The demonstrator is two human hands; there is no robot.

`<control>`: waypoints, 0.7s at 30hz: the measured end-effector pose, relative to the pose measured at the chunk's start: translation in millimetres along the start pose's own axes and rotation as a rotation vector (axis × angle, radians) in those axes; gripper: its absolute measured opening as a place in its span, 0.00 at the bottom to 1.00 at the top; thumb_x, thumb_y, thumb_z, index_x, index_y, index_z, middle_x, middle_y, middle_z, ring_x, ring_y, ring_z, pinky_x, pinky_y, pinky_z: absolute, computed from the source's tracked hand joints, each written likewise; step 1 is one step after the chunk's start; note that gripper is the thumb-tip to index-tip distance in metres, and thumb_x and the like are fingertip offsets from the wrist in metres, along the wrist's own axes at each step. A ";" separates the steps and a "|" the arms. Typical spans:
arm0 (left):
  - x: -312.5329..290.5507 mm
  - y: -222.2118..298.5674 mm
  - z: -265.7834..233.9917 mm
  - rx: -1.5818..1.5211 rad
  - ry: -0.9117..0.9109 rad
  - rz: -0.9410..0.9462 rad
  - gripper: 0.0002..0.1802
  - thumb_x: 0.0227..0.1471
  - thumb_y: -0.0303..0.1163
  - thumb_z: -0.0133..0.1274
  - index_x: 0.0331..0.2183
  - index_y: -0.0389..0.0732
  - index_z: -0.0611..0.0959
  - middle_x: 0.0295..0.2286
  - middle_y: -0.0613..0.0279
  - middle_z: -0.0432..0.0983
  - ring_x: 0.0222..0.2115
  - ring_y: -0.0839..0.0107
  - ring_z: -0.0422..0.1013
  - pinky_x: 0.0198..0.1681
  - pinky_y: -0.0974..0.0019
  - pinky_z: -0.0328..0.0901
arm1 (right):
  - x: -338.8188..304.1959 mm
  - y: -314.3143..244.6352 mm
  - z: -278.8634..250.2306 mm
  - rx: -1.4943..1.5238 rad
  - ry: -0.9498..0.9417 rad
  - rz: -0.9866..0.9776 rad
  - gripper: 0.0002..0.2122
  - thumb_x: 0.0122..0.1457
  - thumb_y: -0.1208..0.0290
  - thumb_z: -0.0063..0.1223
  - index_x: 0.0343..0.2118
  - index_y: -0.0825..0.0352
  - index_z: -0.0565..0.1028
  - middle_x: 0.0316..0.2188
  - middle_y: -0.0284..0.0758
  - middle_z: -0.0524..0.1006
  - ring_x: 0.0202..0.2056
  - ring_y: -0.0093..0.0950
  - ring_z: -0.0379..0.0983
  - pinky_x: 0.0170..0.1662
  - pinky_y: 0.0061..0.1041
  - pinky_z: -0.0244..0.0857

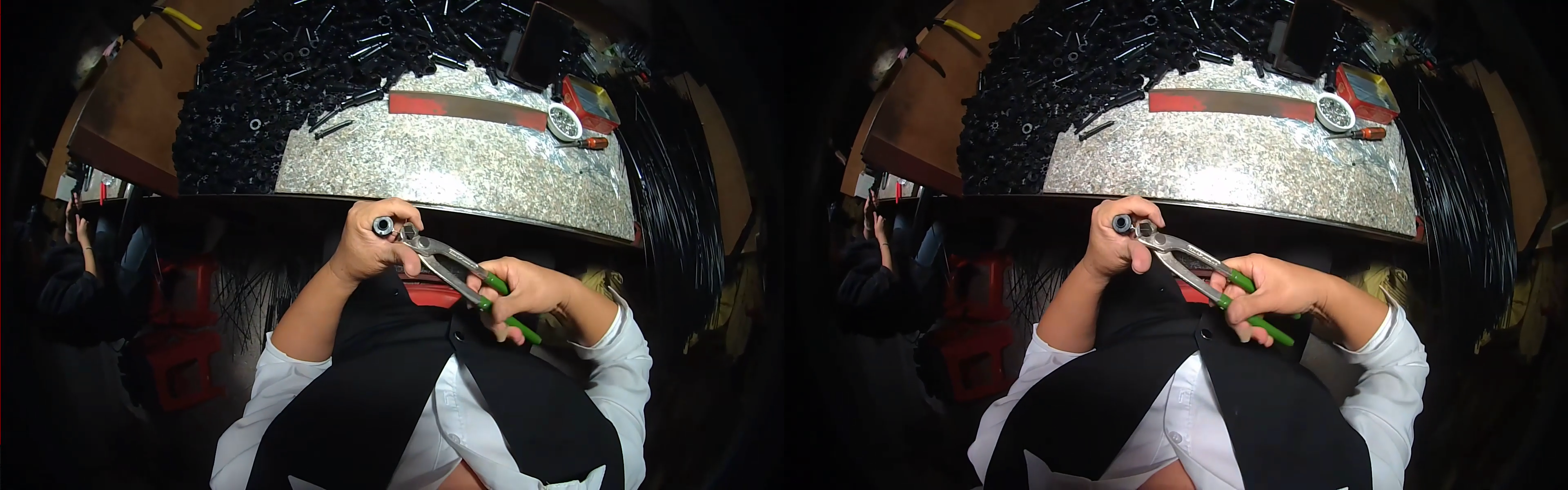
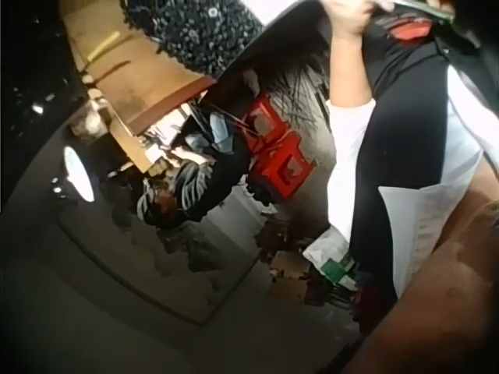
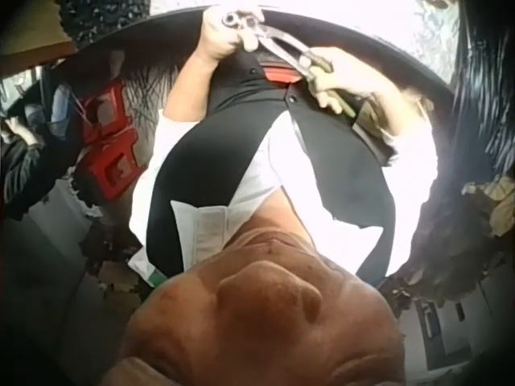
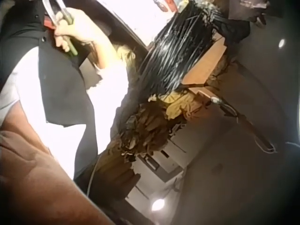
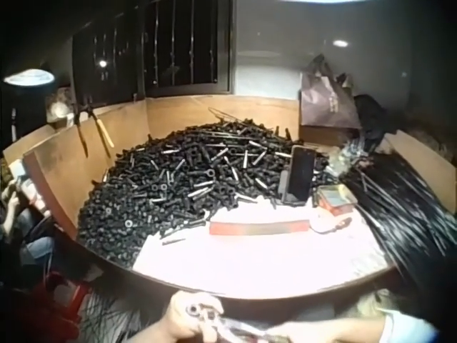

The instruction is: Assembling small black plastic components onto metal rods using pliers and a hammer at a factory workbench.

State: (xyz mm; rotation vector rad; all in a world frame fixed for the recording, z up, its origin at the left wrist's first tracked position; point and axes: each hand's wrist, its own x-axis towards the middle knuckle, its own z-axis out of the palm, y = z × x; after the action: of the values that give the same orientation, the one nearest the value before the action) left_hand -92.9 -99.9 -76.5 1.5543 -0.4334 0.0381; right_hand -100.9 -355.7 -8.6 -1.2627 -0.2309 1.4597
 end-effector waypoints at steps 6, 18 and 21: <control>2.0 -2.0 -4.6 -0.003 0.109 0.046 0.30 0.21 0.49 0.72 0.24 0.39 0.78 0.16 0.75 0.67 0.18 0.85 0.60 0.20 0.78 0.55 | -10.1 -10.1 19.5 -0.911 0.617 -0.354 0.22 0.50 0.77 0.60 0.44 0.71 0.61 0.30 0.41 0.69 0.30 0.32 0.71 0.36 0.32 0.65; 9.2 21.6 -2.6 0.029 -0.096 0.063 0.35 0.18 0.60 0.66 0.23 0.38 0.80 0.17 0.70 0.70 0.17 0.81 0.63 0.20 0.76 0.56 | -11.0 0.3 3.3 -0.455 0.239 -0.074 0.12 0.55 0.70 0.55 0.36 0.68 0.66 0.19 0.35 0.72 0.18 0.25 0.72 0.20 0.23 0.65; 7.6 18.2 1.0 0.093 -0.029 0.082 0.35 0.19 0.59 0.66 0.24 0.38 0.80 0.18 0.70 0.69 0.19 0.81 0.63 0.21 0.75 0.55 | -0.2 11.7 2.8 -1.201 0.631 -0.525 0.27 0.39 0.81 0.61 0.45 0.70 0.63 0.32 0.42 0.69 0.31 0.40 0.71 0.34 0.35 0.64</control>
State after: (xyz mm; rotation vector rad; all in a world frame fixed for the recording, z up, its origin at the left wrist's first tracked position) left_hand -91.6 -102.2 -56.9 1.6291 -0.5248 0.1007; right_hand -110.1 -358.5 -15.9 -2.2935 -1.0066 0.3158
